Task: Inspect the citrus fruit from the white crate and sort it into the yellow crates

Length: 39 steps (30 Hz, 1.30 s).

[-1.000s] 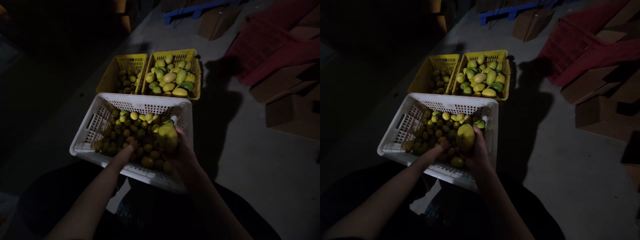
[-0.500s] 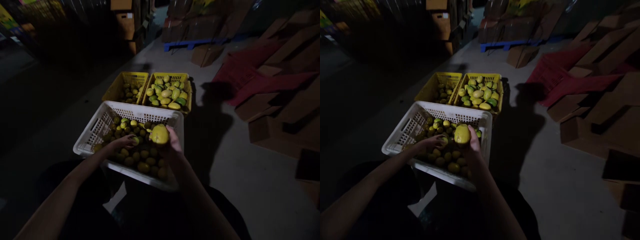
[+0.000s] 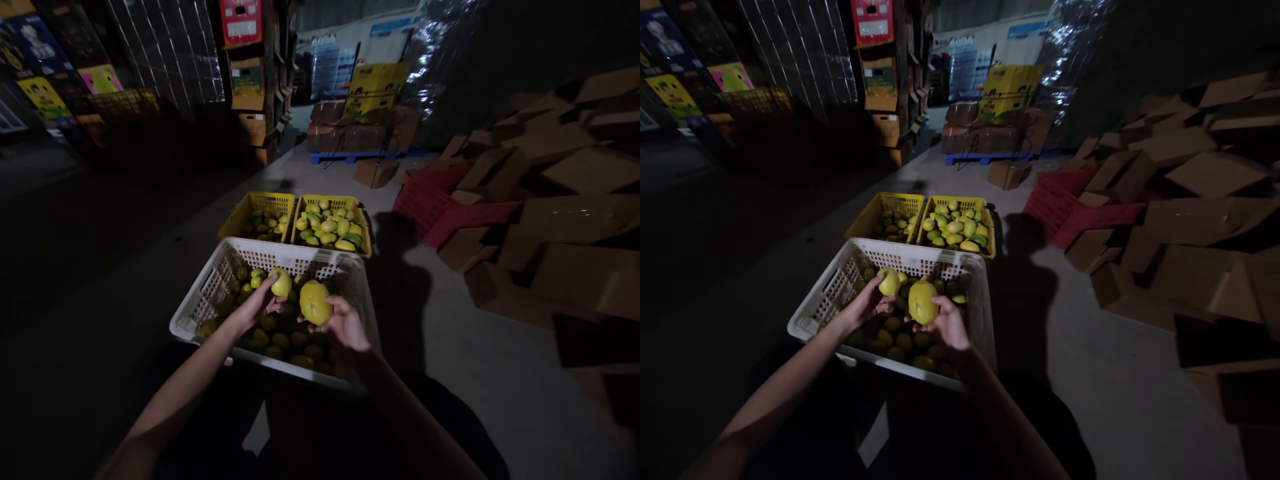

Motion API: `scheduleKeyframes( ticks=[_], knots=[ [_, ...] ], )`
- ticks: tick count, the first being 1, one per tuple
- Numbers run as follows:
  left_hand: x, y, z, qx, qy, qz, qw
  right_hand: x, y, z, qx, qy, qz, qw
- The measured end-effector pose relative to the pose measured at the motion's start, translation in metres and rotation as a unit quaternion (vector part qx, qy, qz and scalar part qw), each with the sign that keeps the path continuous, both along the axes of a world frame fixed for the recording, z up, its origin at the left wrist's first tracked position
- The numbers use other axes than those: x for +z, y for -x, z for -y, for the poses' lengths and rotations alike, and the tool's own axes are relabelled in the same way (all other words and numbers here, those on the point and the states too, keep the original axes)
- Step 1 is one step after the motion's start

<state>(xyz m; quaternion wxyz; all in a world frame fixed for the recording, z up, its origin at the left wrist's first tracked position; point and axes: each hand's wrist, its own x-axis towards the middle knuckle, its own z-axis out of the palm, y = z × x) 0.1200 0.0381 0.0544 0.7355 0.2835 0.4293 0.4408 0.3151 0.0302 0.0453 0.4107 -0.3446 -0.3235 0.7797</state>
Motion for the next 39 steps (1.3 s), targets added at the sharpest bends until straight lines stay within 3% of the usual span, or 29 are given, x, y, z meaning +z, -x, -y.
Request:
scheduleKeyframes(
  ticks=[5, 11, 17, 20, 24, 27, 31, 39],
  knots=[
    [0.008, -0.007, 0.002, 0.021, -0.008, -0.026, 0.999, -0.002, 0.007, 0.0, -0.038, 0.024, -0.009, 0.999],
    [-0.001, 0.0, 0.005, -0.016, -0.161, -0.15, 0.975, 0.009, 0.02, -0.005, -0.052, 0.043, -0.031, 0.997],
    [0.004, 0.016, 0.01, 0.061, -0.306, -0.246, 0.918, 0.013, 0.029, -0.006, -0.031, -0.115, 0.044, 0.992],
    [0.007, 0.025, 0.013, 0.08, -0.353, -0.295, 0.884, 0.005, 0.029, -0.008, -0.093, -0.237, 0.141, 0.957],
    [0.006, 0.028, 0.014, 0.084, -0.376, -0.317, 0.866, -0.006, 0.027, -0.01, -0.177, -0.384, 0.29, 0.859],
    [0.005, 0.026, 0.014, 0.087, -0.398, -0.319, 0.856, -0.01, 0.027, -0.009, -0.197, -0.44, 0.341, 0.807],
    [0.004, 0.023, 0.013, 0.085, -0.425, -0.332, 0.838, -0.011, 0.026, -0.006, -0.206, -0.479, 0.357, 0.775],
    [0.002, 0.024, 0.012, 0.095, -0.448, -0.337, 0.822, -0.018, 0.023, -0.006, -0.222, -0.51, 0.368, 0.745]
  ],
)
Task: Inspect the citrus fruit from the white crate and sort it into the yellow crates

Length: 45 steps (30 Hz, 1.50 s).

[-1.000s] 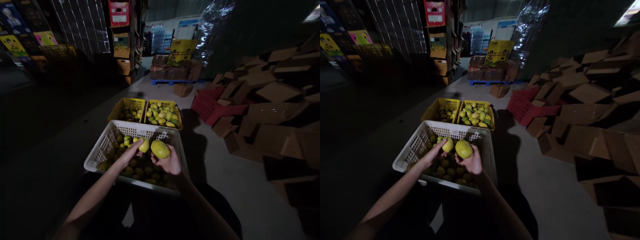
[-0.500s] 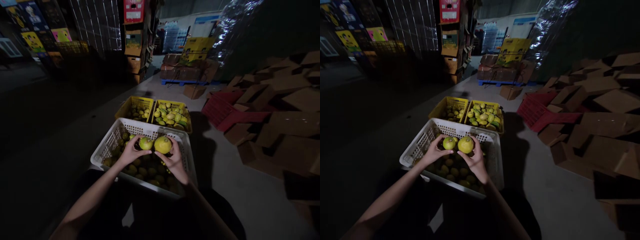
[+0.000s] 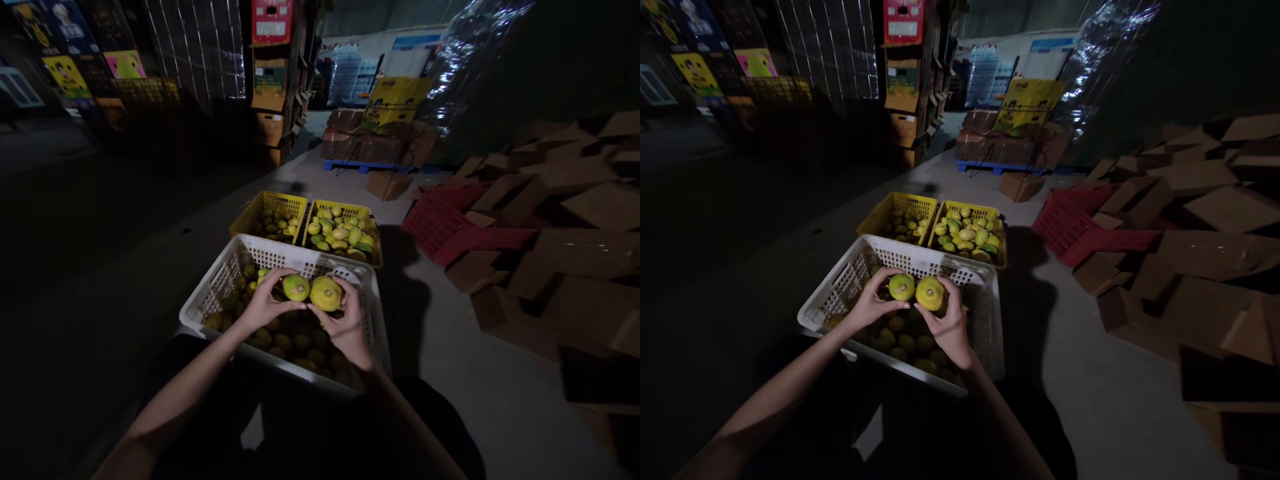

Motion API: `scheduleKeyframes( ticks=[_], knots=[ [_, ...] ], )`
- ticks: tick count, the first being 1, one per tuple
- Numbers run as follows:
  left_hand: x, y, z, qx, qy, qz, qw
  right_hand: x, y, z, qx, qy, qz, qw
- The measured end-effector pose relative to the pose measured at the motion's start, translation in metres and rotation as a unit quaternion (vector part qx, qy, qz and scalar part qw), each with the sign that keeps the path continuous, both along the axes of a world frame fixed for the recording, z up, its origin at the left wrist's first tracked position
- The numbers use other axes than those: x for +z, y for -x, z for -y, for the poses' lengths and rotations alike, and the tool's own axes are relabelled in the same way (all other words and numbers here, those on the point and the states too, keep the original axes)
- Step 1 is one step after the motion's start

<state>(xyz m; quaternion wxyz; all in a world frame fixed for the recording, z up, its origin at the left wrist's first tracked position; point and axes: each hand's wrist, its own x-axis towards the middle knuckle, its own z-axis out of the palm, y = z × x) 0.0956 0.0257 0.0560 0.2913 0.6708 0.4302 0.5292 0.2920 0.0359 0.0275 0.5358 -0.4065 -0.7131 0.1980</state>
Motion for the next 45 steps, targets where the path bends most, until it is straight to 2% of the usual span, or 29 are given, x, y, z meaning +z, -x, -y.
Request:
scheduleKeyframes(
  ticks=[7, 22, 29, 33, 36, 38, 42, 45],
  knots=[
    [-0.002, 0.0, 0.001, -0.002, -0.026, -0.008, 1.0, -0.004, 0.0, -0.003, 0.0, -0.046, 0.003, 0.999],
    [-0.002, 0.001, 0.0, -0.013, -0.04, 0.002, 0.999, -0.006, 0.0, -0.003, 0.01, -0.039, -0.01, 0.999],
    [-0.003, 0.0, -0.001, -0.013, -0.023, 0.018, 0.999, -0.008, 0.001, -0.003, 0.003, -0.035, -0.011, 0.999],
    [-0.001, 0.001, -0.001, 0.006, -0.006, 0.023, 1.0, -0.006, 0.003, -0.003, 0.014, -0.02, -0.055, 0.998],
    [0.002, 0.002, -0.002, 0.014, 0.026, 0.055, 0.998, 0.001, 0.004, -0.003, 0.038, 0.034, -0.116, 0.992],
    [0.005, 0.001, -0.002, -0.003, 0.07, 0.104, 0.992, 0.007, 0.003, -0.003, 0.061, 0.116, -0.166, 0.977],
    [0.009, 0.0, -0.001, -0.033, 0.177, 0.245, 0.953, 0.019, 0.001, -0.002, 0.128, 0.288, -0.284, 0.906],
    [0.008, 0.0, -0.002, -0.04, 0.238, 0.334, 0.911, 0.026, -0.001, 0.0, 0.172, 0.349, -0.324, 0.862]
  ],
)
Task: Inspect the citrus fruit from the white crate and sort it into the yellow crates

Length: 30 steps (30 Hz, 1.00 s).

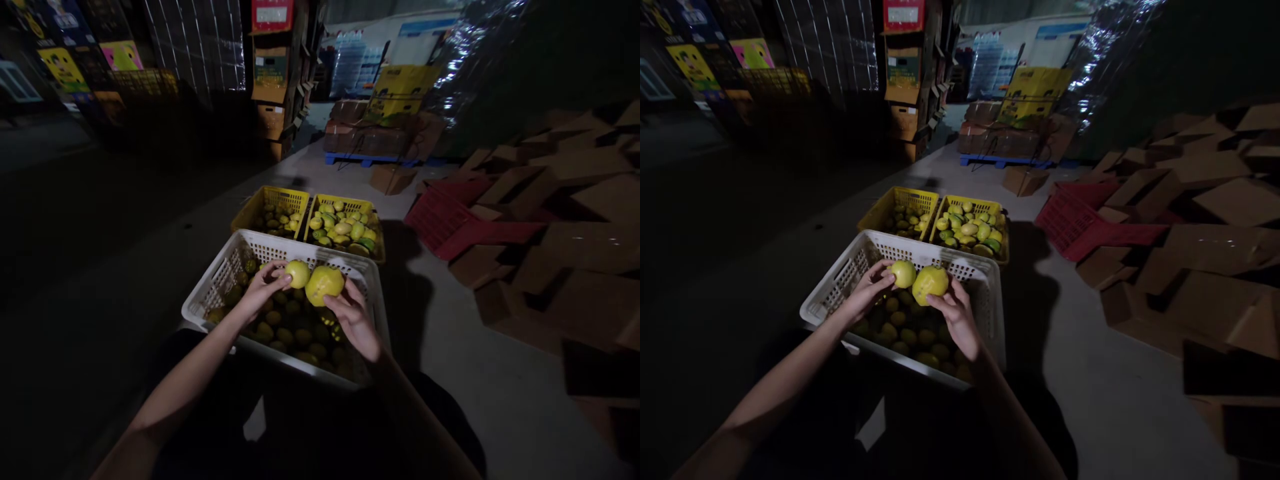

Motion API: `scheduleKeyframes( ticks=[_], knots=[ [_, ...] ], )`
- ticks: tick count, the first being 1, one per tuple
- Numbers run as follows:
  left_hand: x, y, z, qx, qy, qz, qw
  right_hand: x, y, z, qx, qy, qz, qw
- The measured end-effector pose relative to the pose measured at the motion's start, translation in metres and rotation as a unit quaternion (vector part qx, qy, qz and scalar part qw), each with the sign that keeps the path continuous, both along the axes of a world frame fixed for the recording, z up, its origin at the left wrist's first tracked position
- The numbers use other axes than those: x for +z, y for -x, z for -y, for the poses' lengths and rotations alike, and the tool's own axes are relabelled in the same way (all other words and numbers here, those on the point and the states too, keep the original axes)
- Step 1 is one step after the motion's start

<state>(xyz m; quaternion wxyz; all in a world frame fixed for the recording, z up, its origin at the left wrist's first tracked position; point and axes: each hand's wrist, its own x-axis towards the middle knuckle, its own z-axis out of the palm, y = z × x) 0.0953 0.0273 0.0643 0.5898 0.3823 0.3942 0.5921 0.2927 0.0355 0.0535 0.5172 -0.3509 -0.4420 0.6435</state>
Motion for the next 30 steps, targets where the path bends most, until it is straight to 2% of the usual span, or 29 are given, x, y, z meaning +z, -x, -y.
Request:
scheduleKeyframes(
  ticks=[4, 9, 15, 20, 24, 27, 30],
  knots=[
    [-0.002, 0.001, -0.002, -0.005, 0.052, 0.062, 0.997, 0.001, -0.003, 0.0, 0.021, 0.009, -0.033, 0.999],
    [-0.006, 0.004, -0.008, -0.008, 0.06, 0.083, 0.995, -0.009, -0.004, -0.007, 0.024, -0.002, -0.037, 0.999],
    [-0.007, 0.003, -0.012, 0.032, 0.094, 0.037, 0.994, -0.018, -0.001, -0.012, 0.006, 0.05, -0.06, 0.997],
    [-0.002, -0.006, -0.006, 0.009, 0.075, -0.026, 0.997, -0.012, 0.006, -0.006, 0.04, 0.052, -0.048, 0.997],
    [-0.002, -0.007, -0.008, 0.016, 0.096, 0.019, 0.995, -0.01, 0.005, -0.006, 0.042, 0.065, -0.044, 0.996],
    [-0.003, -0.003, -0.013, 0.035, 0.129, 0.051, 0.99, -0.014, 0.002, -0.009, 0.023, 0.069, -0.041, 0.997],
    [-0.003, 0.0, -0.016, 0.026, 0.164, 0.068, 0.984, -0.019, -0.001, -0.013, 0.018, 0.088, -0.054, 0.995]
  ],
)
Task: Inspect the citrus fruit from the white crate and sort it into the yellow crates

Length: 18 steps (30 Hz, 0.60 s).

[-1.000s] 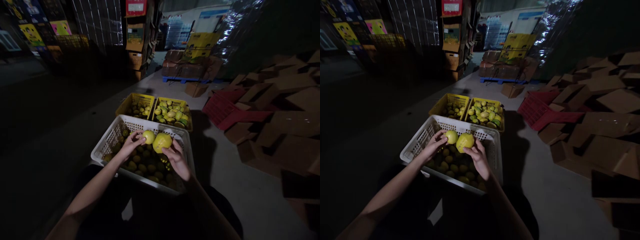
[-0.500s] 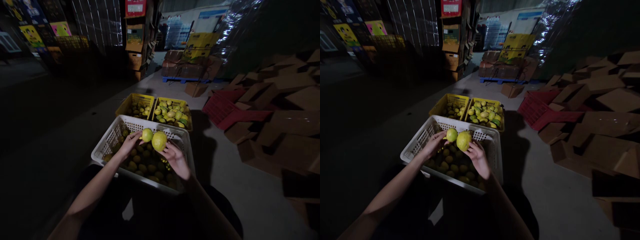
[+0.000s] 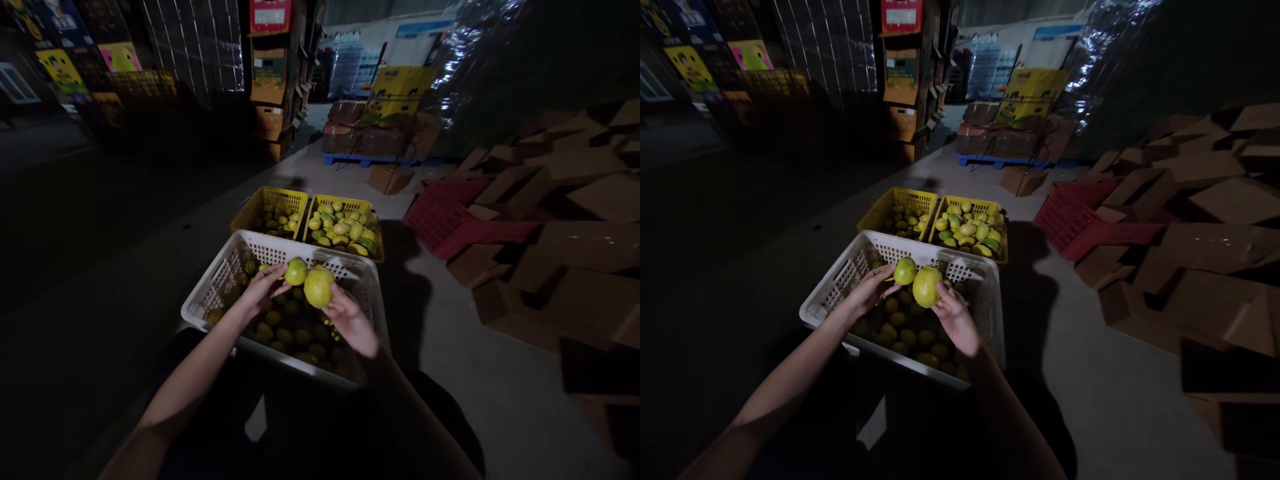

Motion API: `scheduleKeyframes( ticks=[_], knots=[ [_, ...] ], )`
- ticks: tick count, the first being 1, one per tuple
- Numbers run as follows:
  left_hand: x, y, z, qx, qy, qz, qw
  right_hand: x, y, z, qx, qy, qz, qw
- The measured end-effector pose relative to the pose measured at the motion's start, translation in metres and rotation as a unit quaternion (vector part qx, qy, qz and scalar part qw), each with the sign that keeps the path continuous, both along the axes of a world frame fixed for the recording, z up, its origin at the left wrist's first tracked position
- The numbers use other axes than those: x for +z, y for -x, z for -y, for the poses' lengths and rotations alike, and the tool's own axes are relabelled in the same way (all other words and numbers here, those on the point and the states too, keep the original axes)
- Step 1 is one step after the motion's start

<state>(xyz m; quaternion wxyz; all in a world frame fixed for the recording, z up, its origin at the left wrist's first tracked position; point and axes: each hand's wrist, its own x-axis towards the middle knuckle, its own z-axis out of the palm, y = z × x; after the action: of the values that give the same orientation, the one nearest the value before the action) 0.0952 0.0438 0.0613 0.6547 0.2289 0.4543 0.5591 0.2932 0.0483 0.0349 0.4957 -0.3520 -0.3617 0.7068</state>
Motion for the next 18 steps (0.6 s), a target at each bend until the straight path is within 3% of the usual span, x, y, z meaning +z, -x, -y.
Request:
scheduleKeyframes(
  ticks=[13, 18],
  knots=[
    [-0.003, 0.0, 0.002, -0.009, -0.021, -0.033, 0.999, -0.004, 0.003, 0.0, 0.011, 0.024, -0.035, 0.999],
    [0.001, -0.007, 0.006, -0.032, -0.013, -0.023, 0.999, 0.0, 0.009, 0.005, 0.027, -0.013, -0.004, 1.0]
  ],
)
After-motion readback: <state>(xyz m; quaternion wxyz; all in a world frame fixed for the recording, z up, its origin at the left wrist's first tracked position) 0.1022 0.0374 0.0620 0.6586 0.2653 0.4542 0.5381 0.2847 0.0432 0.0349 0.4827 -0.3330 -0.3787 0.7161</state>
